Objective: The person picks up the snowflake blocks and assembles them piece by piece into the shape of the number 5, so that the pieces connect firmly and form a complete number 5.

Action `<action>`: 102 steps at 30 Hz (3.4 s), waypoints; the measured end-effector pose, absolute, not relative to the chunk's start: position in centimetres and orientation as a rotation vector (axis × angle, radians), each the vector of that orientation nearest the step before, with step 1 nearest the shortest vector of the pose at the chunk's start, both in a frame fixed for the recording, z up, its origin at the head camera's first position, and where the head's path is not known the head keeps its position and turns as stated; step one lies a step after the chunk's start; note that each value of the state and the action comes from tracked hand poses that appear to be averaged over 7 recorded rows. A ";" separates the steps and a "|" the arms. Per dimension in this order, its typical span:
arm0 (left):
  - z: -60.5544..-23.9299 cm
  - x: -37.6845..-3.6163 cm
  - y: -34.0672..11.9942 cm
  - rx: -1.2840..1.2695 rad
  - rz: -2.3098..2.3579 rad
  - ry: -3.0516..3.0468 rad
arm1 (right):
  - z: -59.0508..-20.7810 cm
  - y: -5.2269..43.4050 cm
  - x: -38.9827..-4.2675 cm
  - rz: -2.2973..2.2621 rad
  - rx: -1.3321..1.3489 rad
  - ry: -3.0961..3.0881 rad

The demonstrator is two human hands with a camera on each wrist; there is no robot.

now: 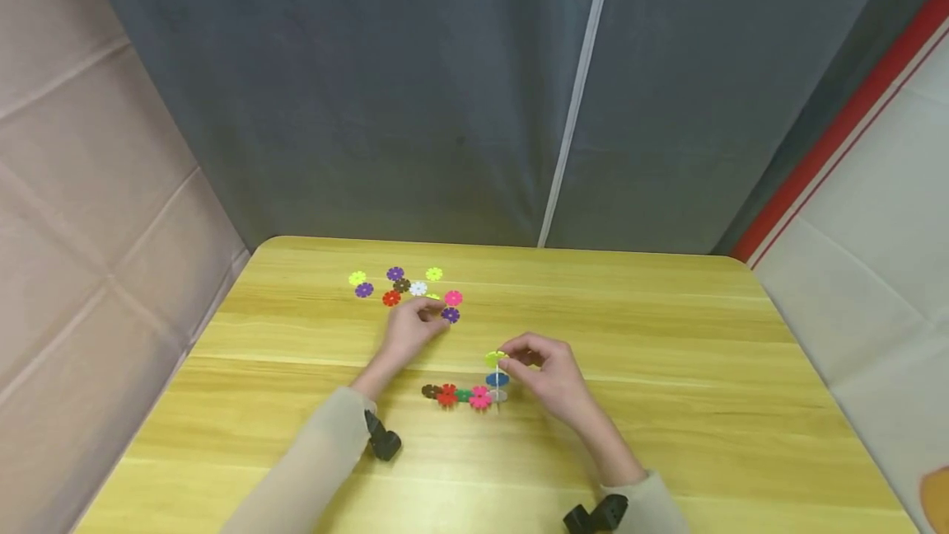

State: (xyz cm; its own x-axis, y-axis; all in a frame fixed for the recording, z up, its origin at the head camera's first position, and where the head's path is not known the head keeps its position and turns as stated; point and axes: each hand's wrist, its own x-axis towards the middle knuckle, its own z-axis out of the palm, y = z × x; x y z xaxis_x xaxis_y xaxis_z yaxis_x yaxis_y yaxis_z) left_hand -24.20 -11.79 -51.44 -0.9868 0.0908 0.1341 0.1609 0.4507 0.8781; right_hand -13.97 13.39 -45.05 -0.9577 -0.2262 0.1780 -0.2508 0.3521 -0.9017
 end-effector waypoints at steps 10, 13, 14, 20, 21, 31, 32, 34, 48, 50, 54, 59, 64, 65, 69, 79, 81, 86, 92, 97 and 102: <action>-51.6 -24.8 -10.8 -0.195 -1.311 -2.708 | -45.0 13.3 -13.9 1.743 0.453 -2.543; -51.5 -24.8 -10.8 -0.193 -1.326 -2.718 | -45.0 13.3 -13.9 1.747 0.451 -2.543; -51.5 -24.7 -10.8 -0.198 -1.337 -2.724 | -45.0 13.3 -13.9 1.746 0.451 -2.544; -51.0 -24.5 -10.8 -0.241 -1.372 -2.779 | -45.1 13.4 -13.9 1.740 0.460 -2.537; -50.9 -24.4 -10.9 -0.246 -1.378 -2.784 | -45.1 13.4 -13.9 1.739 0.460 -2.535; -50.5 -23.6 -11.6 -0.296 -1.480 -2.803 | -45.3 13.6 -14.1 1.745 0.480 -2.519; -50.5 -23.5 -11.7 -0.307 -1.479 -2.805 | -45.3 13.6 -14.1 1.745 0.481 -2.518; -50.7 -23.4 -11.9 -0.334 -1.474 -2.806 | -45.4 13.7 -14.1 1.743 0.479 -2.520; -50.1 -22.0 -12.7 -0.359 -1.732 -2.797 | -45.4 13.7 -14.2 1.739 0.454 -2.526; -49.9 -21.7 -12.7 -0.351 -1.807 -2.784 | -45.4 13.7 -14.3 1.747 0.457 -2.523; -49.2 -20.8 -12.5 -0.363 -1.965 -2.732 | -45.4 13.7 -14.3 1.756 0.462 -2.516; -47.9 -19.8 -12.2 -0.343 -2.187 -2.654 | -45.4 13.6 -14.4 1.734 0.448 -2.530; -46.6 -18.9 -11.0 -0.372 -2.311 -2.585 | -45.5 13.6 -14.5 1.729 0.449 -2.522; -46.3 -18.7 -10.8 -0.384 -2.329 -2.576 | -45.5 13.6 -14.6 1.728 0.452 -2.519; -45.4 -17.8 -10.0 -0.402 -2.383 -2.555 | -45.6 13.6 -14.6 1.734 0.464 -2.510; -45.0 -17.0 -9.0 -0.405 -2.542 -2.445 | -45.4 13.7 -14.3 1.827 0.403 -2.477; -45.1 -17.0 -8.9 -0.398 -2.555 -2.435 | -45.5 13.7 -14.3 1.882 0.396 -2.463; -45.0 -16.9 -8.7 -0.404 -2.563 -2.426 | -45.5 13.7 -14.2 1.951 0.392 -2.438; -44.8 -16.8 -8.6 -0.388 -2.552 -2.430 | -45.5 13.8 -14.2 1.958 0.411 -2.428; -45.0 -16.8 -8.4 -0.320 -2.669 -2.343 | -45.6 13.5 -14.3 1.982 0.416 -2.387; -45.1 -16.8 -8.3 -0.247 -2.764 -2.263 | -45.5 13.3 -14.2 1.996 0.406 -2.370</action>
State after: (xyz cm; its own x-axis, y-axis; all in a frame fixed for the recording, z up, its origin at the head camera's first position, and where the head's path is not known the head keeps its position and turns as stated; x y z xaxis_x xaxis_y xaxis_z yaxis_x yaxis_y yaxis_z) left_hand -16.81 -8.29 -45.08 -0.8961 0.4112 -0.1669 -0.2448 -0.1443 0.9588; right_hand -14.25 13.31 -45.51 -0.9660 -0.1867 0.1787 -0.2078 0.1500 -0.9666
